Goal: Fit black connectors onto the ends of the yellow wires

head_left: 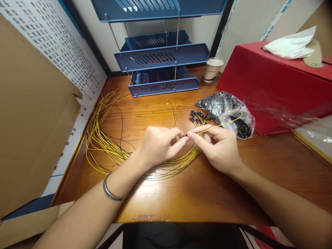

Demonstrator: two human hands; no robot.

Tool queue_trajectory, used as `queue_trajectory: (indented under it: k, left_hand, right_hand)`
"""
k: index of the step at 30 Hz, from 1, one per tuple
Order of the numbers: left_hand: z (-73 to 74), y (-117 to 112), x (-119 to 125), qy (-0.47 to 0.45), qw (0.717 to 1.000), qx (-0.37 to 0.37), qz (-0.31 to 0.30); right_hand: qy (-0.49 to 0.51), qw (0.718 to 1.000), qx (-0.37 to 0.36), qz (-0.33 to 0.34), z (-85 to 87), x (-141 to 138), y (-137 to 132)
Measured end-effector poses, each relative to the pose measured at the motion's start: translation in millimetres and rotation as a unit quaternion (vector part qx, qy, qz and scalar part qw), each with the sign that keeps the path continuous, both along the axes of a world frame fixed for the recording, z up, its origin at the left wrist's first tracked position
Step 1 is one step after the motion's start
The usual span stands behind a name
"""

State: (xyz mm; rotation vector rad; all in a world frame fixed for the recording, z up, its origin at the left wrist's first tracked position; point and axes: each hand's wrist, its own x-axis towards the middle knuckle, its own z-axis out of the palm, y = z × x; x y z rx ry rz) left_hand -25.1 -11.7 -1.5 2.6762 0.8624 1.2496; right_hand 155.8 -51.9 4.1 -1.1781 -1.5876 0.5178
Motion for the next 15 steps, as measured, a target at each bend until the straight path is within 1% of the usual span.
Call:
queue_trajectory:
  k: [3,5,7,12,13,15]
  left_hand:
    - [0.4,-0.8,1.0,-0.008,0.998,0.016,0.059]
    - [0.6,-1.8,1.9,-0.004,0.996,0.023,0.081]
    - [0.2,-2.7,2.3,-0.007,0.996,0.028,0.080]
    - [-0.8,-3.3,1.0,-0.007,0.998,0.061,0.027]
    - [-0.6,-3.2,0.6,-0.003,0.997,0.068,0.029]
    - [0.0,-2.8,-0.2,0.003,0.995,0.081,0.054]
  right_hand:
    - [-0.003,0.999,0.022,-0.036,0.7,-1.8,0.4]
    - [-0.003,0.998,0.031,-0.048,0.0,-2.9,0.0]
    - [-0.001,0.998,0.037,-0.052,-1.6,-3.5,-0.7]
    - [-0.007,0.998,0.043,-0.055,-4.5,-3.4,-1.7]
    - [-0.010,0.997,0.045,-0.055,-4.3,-3.5,-1.9]
    - [-0.014,0.997,0.052,-0.056,-3.3,-3.7,-2.4]
